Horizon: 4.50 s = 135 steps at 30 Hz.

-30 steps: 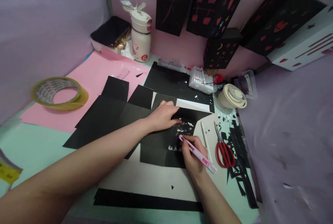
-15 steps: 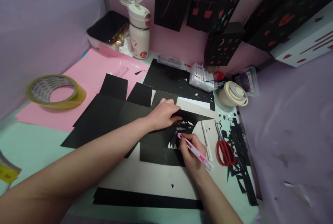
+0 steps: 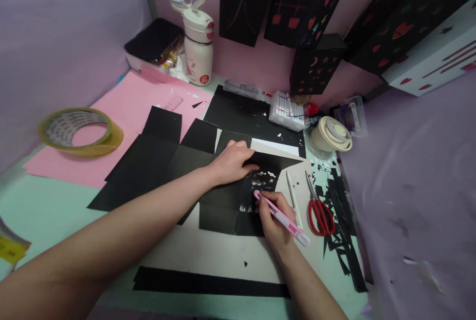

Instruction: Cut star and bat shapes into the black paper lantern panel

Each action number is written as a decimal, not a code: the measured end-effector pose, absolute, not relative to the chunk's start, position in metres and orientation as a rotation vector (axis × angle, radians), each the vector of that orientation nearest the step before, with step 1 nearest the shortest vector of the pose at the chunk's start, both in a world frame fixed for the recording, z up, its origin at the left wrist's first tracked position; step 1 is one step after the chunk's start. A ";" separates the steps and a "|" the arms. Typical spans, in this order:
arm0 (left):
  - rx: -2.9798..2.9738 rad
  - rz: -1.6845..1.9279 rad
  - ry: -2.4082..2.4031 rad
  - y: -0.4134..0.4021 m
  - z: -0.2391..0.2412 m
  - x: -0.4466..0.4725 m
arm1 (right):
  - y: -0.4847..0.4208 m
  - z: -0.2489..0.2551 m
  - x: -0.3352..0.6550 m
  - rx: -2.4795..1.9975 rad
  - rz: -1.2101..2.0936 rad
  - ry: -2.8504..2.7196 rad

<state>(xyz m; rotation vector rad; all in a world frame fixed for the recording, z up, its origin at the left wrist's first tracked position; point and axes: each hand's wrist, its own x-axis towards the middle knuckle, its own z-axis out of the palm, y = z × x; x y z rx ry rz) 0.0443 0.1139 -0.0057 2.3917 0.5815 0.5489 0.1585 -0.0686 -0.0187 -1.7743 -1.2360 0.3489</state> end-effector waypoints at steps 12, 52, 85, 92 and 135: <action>2.388 0.563 0.573 0.114 -0.008 0.045 | -0.065 -0.019 0.158 -1.806 0.416 -1.273; 2.379 0.561 0.572 0.115 -0.010 0.046 | -0.061 -0.016 0.157 -1.803 0.373 -1.287; 2.357 0.543 0.571 0.115 -0.008 0.046 | -0.064 -0.017 0.158 -1.786 0.401 -1.249; 2.356 0.532 0.569 0.116 -0.008 0.046 | -0.064 -0.018 0.158 -1.773 0.372 -1.257; 2.366 0.535 0.574 0.116 -0.009 0.046 | -0.064 -0.013 0.161 -1.711 0.456 -1.359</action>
